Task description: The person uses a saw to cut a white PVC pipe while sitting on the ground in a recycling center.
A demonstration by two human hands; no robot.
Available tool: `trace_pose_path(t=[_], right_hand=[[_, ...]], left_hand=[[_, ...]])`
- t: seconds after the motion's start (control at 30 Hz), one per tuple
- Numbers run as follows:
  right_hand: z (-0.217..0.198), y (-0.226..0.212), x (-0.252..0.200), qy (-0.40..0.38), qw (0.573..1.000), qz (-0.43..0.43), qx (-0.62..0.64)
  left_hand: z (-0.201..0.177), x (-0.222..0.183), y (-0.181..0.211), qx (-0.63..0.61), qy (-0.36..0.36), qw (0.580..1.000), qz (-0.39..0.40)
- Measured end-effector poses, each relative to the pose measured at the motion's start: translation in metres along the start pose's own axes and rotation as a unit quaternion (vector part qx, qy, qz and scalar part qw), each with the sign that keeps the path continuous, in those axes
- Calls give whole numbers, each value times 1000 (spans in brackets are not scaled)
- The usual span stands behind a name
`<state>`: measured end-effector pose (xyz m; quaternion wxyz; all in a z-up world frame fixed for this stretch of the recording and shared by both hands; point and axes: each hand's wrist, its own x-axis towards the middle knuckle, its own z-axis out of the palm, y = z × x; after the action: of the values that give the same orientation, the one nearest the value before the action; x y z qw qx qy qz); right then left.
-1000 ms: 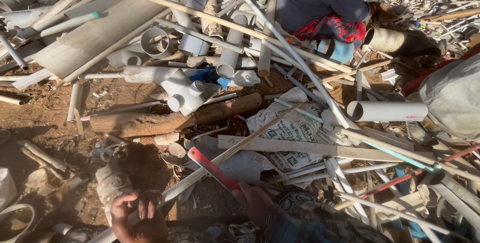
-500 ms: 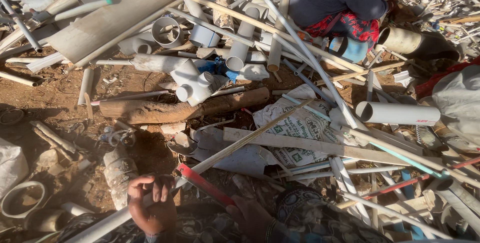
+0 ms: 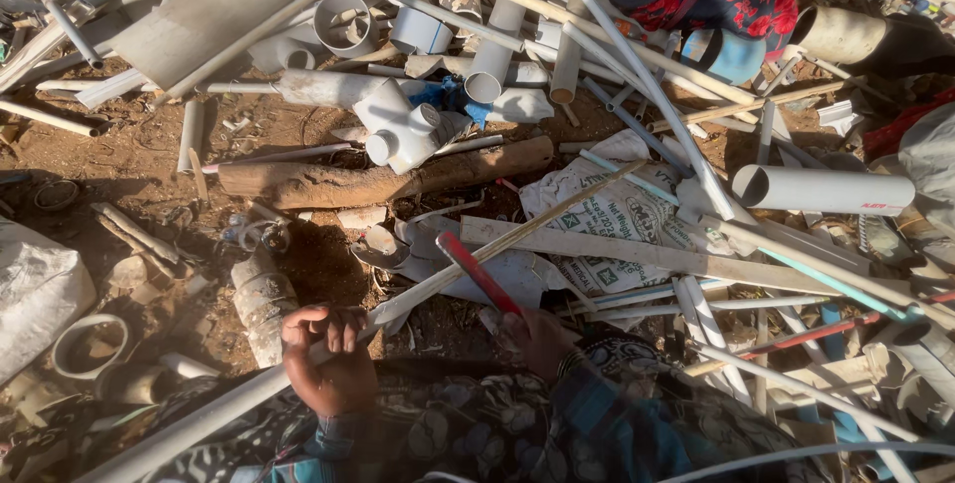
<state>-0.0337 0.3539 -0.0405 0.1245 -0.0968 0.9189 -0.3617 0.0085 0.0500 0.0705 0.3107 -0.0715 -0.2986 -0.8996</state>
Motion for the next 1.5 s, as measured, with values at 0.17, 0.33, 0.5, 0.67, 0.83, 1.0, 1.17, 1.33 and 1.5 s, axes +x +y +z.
trace_pose_path(t=[0.17,0.33,0.5,0.67,0.83,1.0,1.17,1.33,1.5], right_hand=[[-50,9,15,30,984,138,104],[30,-32,-53,97,971,-219,-9],[-47,21,26,60,983,159,69],[-3,-20,-13,58,998,11,24],[8,0,5,83,995,16,52],[-44,32,48,167,979,118,10],[15,-26,-6,46,993,-54,92],[-18,67,42,148,986,80,11],[-35,118,79,205,963,174,12]], left_hand=[[1,-9,1,-16,-23,999,-16],[0,-13,7,-16,-63,998,-20],[2,-15,6,1,-55,998,-21],[-20,-8,-8,-30,-71,997,-17],[-35,-9,-15,-33,-57,998,-14],[-41,-10,-20,-30,-60,998,-11],[-59,-3,-24,-55,-47,997,-31],[-36,-12,-23,-39,-21,999,-31],[-13,-3,-14,-13,27,998,-63]])
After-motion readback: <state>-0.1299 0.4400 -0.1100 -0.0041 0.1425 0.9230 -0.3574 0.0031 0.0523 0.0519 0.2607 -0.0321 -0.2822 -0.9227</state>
